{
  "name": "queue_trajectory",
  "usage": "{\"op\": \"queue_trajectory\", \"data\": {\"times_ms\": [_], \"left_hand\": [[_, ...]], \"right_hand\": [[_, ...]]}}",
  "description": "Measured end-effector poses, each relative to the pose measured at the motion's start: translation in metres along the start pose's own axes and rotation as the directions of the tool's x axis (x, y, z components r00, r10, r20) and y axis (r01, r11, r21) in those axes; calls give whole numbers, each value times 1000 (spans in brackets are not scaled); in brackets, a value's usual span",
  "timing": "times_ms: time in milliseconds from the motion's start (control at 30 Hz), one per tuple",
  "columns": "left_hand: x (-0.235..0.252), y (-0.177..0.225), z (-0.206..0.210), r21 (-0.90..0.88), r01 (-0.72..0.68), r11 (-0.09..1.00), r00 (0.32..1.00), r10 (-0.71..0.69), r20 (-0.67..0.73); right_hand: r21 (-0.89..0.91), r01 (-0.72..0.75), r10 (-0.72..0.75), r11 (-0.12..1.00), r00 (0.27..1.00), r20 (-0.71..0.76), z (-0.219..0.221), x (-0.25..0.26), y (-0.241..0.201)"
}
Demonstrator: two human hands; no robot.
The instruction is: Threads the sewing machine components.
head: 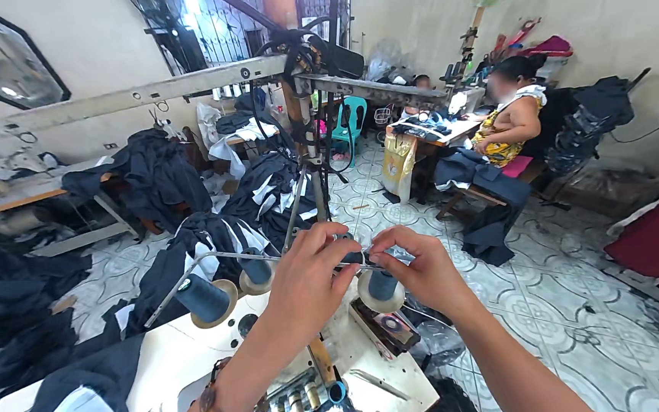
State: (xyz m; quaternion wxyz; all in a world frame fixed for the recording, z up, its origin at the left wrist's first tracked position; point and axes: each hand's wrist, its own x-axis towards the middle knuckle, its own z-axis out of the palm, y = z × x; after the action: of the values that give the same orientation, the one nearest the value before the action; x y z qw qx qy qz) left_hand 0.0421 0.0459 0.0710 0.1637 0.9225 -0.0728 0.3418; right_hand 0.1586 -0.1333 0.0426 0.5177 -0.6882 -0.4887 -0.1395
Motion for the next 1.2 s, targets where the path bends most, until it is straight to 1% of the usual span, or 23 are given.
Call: {"op": "queue_trajectory", "data": {"times_ms": [267,467,1000,1200], "left_hand": [[-2,-1,0,-16,5,1000,1000,-5,1],[-2,0,1,-25,-3,1000,1000,3,-2],[-4,3,4,-25,-2,1000,1000,1,-4],[-2,3,7,-17,-8,1000,1000,8,-4]], "right_hand": [[8,-27,27,1000,999,25,1,-2,2],[22,-47,47,999,999,-1,2,-2,1],[108,-111,108,988,994,30,-2,-3,1],[183,-126,123,975,992,29,2,-1,2]]}}
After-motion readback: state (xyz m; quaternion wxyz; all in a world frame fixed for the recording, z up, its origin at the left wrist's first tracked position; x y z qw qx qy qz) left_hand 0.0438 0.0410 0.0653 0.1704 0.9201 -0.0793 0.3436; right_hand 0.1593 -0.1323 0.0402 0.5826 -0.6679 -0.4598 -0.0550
